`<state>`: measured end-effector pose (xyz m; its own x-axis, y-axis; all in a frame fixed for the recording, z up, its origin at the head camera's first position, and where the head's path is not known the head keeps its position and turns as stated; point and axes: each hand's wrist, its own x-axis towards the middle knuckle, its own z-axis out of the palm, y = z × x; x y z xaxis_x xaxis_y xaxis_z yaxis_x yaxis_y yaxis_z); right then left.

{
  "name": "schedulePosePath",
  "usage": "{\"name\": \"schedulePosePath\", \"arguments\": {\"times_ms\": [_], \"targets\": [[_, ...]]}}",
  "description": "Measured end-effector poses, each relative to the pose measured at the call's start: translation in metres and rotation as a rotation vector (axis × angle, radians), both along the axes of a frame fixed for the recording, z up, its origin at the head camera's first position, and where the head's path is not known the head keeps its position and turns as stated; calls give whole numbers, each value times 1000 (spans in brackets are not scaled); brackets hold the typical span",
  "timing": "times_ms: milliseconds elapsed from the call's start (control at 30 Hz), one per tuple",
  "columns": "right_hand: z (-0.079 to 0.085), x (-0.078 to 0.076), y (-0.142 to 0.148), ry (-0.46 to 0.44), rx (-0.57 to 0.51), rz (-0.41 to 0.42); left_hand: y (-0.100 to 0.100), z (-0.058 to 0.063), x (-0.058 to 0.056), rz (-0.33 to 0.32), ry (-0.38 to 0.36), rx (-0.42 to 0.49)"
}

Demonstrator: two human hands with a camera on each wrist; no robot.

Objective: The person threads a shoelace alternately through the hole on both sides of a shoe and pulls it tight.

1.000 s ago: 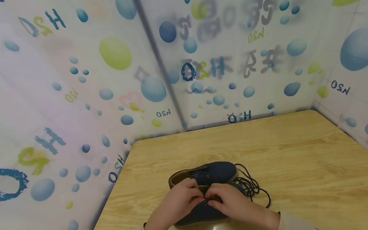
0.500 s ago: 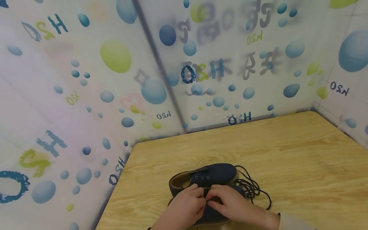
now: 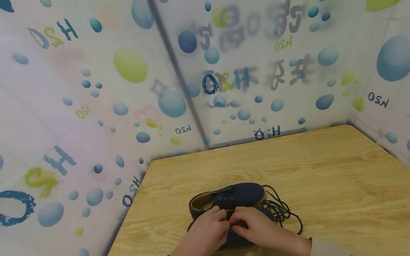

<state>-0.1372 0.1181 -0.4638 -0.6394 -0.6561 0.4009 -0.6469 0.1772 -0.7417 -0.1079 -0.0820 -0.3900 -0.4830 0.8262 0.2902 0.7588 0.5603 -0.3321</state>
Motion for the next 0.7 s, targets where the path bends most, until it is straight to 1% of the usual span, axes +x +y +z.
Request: {"name": "schedulePosePath", "arguments": {"times_ms": [100,167,367,500,633,700], "targets": [[0,0,-1,37,8,-19,1,-2,-1,-9,-10,-13],[0,1,-1,46,10,-26,2,-3,-2,-9,-22,-21],[0,1,-1,0,14,-10,2,-6,0,7,-51,-32],[0,1,-1,-7,9,3,0,-5,0,4,-44,-18],[0,0,-2,-9,10,-9,-1,-4,-1,7,-25,-4],[0,1,-2,-2,14,-15,-1,-4,-1,15,-29,-9]]}}
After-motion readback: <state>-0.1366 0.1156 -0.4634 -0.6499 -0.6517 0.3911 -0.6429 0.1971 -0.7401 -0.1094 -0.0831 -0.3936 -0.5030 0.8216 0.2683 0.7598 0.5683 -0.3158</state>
